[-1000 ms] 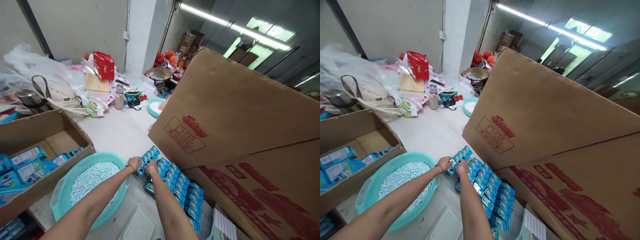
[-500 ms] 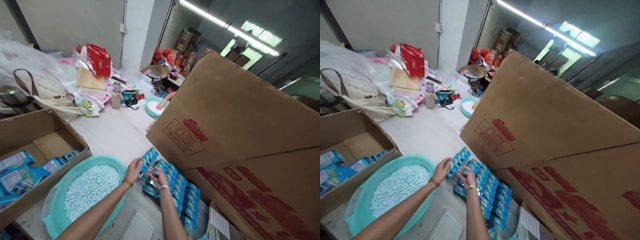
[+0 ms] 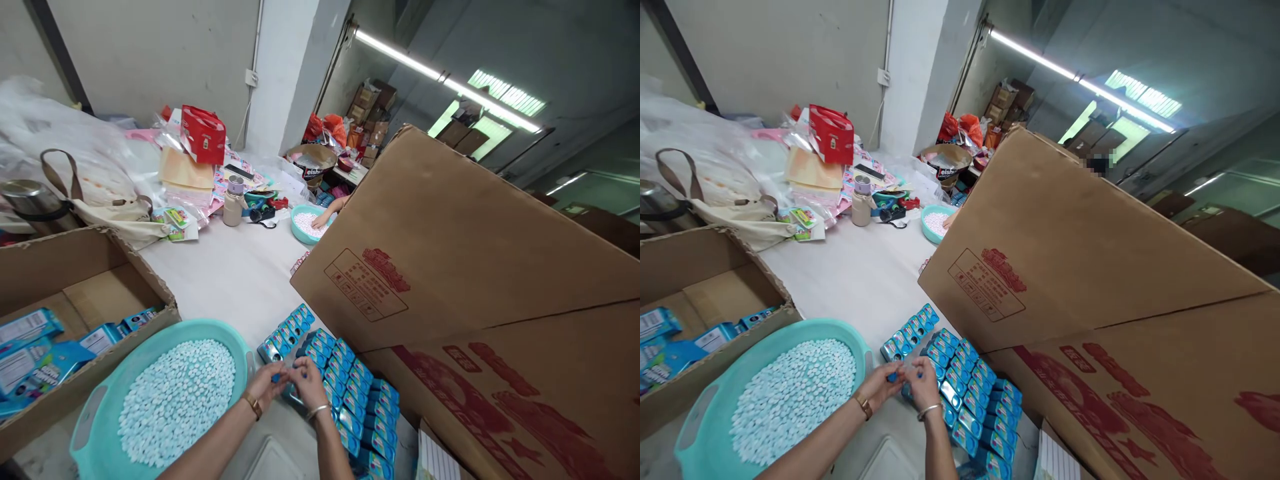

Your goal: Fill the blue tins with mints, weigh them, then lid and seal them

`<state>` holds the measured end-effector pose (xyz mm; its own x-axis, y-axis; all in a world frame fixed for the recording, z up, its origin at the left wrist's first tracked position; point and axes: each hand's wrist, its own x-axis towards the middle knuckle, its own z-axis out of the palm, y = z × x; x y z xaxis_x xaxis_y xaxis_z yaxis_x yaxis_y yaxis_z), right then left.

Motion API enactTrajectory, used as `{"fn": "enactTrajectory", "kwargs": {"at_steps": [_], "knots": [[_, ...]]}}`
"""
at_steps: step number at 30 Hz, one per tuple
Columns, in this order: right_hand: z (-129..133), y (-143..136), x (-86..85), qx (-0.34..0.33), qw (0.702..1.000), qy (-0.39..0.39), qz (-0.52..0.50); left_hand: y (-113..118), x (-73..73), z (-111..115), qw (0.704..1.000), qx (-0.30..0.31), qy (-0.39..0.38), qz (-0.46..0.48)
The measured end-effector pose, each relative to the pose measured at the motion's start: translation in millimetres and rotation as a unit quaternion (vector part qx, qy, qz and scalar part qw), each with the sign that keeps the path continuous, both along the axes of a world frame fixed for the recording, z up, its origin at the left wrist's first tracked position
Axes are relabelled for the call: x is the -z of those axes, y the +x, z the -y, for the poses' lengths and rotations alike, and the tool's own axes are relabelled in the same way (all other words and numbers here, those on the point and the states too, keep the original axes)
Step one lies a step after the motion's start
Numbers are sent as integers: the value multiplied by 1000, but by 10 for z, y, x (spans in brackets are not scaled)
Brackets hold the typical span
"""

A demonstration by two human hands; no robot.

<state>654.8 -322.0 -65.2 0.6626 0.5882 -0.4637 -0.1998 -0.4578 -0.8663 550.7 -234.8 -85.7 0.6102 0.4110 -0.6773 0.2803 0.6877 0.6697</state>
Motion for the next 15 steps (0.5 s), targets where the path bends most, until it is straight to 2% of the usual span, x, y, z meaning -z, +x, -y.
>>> {"fn": "enactTrajectory", "kwargs": {"at_steps": [4,8,11,15], "knots": [[39,362,4,64,996,8,-56,-47,-14,-336,997,11,64,-39],[-81,615,112,77,995,-33,-49,151,-23,-688,977,87,170,-92],[-339,730,246,56,994,-89,-12,437,-27,-843,942,179,245,-144],[-715,865,378,-19,980,-189,66,833,-8,-916,874,292,320,-218]]}}
